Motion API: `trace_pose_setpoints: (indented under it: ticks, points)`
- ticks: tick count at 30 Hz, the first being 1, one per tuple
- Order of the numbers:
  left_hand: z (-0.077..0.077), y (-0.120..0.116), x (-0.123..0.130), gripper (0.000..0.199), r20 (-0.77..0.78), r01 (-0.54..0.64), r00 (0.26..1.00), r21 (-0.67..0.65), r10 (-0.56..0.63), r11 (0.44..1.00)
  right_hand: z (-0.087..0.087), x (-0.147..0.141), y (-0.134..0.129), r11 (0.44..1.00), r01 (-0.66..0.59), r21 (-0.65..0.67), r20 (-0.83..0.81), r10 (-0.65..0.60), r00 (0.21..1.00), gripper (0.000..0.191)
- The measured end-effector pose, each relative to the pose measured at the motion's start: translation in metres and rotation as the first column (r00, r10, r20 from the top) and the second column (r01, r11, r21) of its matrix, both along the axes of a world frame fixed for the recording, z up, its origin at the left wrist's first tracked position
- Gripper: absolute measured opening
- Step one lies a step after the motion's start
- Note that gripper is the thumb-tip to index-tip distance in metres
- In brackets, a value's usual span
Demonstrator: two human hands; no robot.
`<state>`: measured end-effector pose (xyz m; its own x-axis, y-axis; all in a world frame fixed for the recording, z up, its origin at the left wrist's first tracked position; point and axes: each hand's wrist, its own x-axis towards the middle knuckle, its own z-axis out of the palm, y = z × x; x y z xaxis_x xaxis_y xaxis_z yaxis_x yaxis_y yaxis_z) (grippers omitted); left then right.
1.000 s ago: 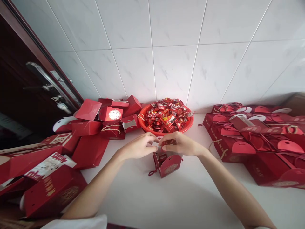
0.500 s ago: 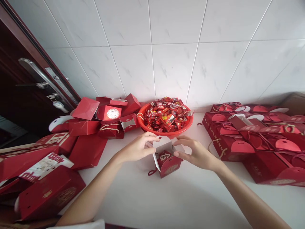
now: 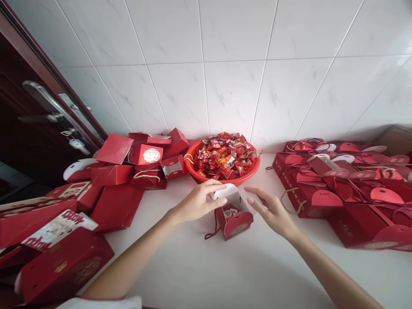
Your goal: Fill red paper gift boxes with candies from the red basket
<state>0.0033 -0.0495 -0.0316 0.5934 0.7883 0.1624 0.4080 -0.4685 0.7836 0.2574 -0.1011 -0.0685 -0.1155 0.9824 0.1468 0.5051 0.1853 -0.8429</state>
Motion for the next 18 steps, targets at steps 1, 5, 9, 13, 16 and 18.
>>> trace_pose_setpoints:
  ticks: [1, 5, 9, 13, 16, 18]
  points:
    - [-0.001, 0.001, 0.003, 0.043, 0.013, 0.002, 1.0, 0.035, -0.002, 0.999, 0.001, 0.0, 0.0, 0.999, 0.037, 0.02, 0.007, -0.037, 0.999, 0.06]
    - [-0.01, 0.007, 0.013, 0.038, 0.042, 0.001, 0.999, 0.176, -0.008, 0.984, 0.007, 0.002, -0.007, 0.996, 0.001, 0.084, 0.044, -0.005, 0.999, 0.07]
    - [-0.027, 0.007, 0.025, 0.031, 0.031, -0.089, 0.996, 0.334, 0.084, 0.938, 0.005, -0.002, -0.019, 0.975, -0.137, 0.176, 0.092, 0.123, 0.988, 0.083]
    - [-0.044, 0.003, 0.035, 0.028, 0.042, -0.138, 0.99, 0.448, 0.133, 0.883, -0.007, -0.01, -0.027, 0.913, -0.18, 0.366, 0.226, 0.1, 0.969, 0.063]
    - [-0.05, -0.001, 0.036, 0.026, 0.12, -0.18, 0.983, 0.431, 0.141, 0.884, -0.014, -0.011, -0.028, 0.864, -0.249, 0.438, 0.334, 0.101, 0.937, 0.038]
    - [-0.05, -0.003, 0.033, 0.016, 0.139, -0.163, 0.984, 0.409, 0.115, 0.898, -0.017, -0.008, -0.028, 0.847, -0.298, 0.44, 0.372, 0.131, 0.919, 0.038]
